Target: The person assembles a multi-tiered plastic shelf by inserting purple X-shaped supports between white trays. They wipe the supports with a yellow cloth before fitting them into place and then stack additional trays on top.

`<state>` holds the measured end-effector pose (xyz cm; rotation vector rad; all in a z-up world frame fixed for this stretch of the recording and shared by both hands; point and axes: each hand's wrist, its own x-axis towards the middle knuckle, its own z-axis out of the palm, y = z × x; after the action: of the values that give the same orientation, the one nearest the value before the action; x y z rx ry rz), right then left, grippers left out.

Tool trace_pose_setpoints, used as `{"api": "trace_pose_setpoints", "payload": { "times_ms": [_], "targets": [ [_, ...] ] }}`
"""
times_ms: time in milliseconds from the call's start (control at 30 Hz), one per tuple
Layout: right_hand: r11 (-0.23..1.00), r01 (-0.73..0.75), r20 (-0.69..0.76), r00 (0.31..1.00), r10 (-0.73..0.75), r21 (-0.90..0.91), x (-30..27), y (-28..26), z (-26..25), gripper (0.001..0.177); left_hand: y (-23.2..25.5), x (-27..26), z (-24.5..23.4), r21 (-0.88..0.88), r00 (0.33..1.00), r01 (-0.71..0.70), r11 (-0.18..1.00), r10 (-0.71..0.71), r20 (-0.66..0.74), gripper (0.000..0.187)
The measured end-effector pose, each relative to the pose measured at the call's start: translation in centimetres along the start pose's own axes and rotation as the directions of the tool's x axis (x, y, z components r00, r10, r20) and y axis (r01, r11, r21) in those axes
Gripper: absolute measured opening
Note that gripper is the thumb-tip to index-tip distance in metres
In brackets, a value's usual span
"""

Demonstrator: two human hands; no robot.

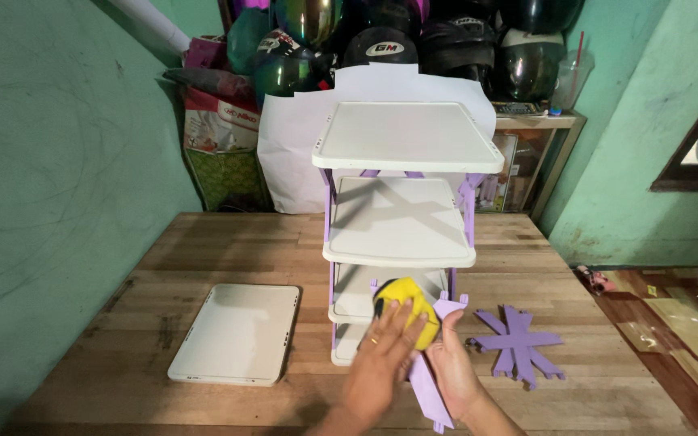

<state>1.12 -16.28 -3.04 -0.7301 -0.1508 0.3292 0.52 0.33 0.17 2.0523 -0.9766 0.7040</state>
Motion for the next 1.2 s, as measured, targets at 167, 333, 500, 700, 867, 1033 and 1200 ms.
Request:
{"api": "trace_pose_setpoints", "payload": {
  "times_ms": [167, 333, 500, 700, 867, 1033, 1200],
  "targets": [
    [0.971, -0.162, -0.211, 0.970, 0.123, -0.176, 0.3, -0.9, 1.5, 0.110, -1.9, 1.8, -1.4, -0.085, 0.985, 0.167, 0.982, -0.169, -0.023, 0.065],
    [0.999, -0.002, 0.157, 0.988, -0.005, 0.043, 0.6, 0.1, 1.0, 0.086, 0.0, 3.1, -1.2, -0.097, 0.990, 0.022, 0.995, -0.036, -0.139, 0.057],
    [0.993, 0.106, -0.136, 0.984, -0.113, -0.058, 1.3, 1.2, 0.3, 0.069, 2.2, 2.9, -1.2, -0.139, 0.999, -0.029, 0.990, 0.025, -0.033, 0.051],
    [0.986, 0.155, -0.211, 0.964, -0.165, -0.061, 0.0, -2.3, 1.2, 0.084, 0.9, 1.8, -0.2, -0.130, 0.998, -0.035, 0.991, 0.041, 0.043, 0.055],
    [0.987, 0.155, -0.127, 0.981, -0.150, 0.034, -0.9, -3.6, 2.3, 0.089, 1.6, -1.2, 2.0, -0.094, 0.988, -0.014, 0.996, 0.028, 0.149, 0.070],
    [0.989, 0.148, 0.129, 0.981, -0.144, -0.023, -1.3, -4.2, 1.8, 0.102, 2.9, -4.0, 2.3, -0.161, 0.968, -0.132, 0.978, 0.162, 0.190, 0.058],
    [0.986, 0.149, 0.015, 0.988, -0.151, 0.077, -1.3, -4.5, 2.2, 0.102, 0.8, -1.7, 0.5, -0.067, 0.974, -0.084, 0.994, 0.096, 0.205, 0.080]
  ]
}}
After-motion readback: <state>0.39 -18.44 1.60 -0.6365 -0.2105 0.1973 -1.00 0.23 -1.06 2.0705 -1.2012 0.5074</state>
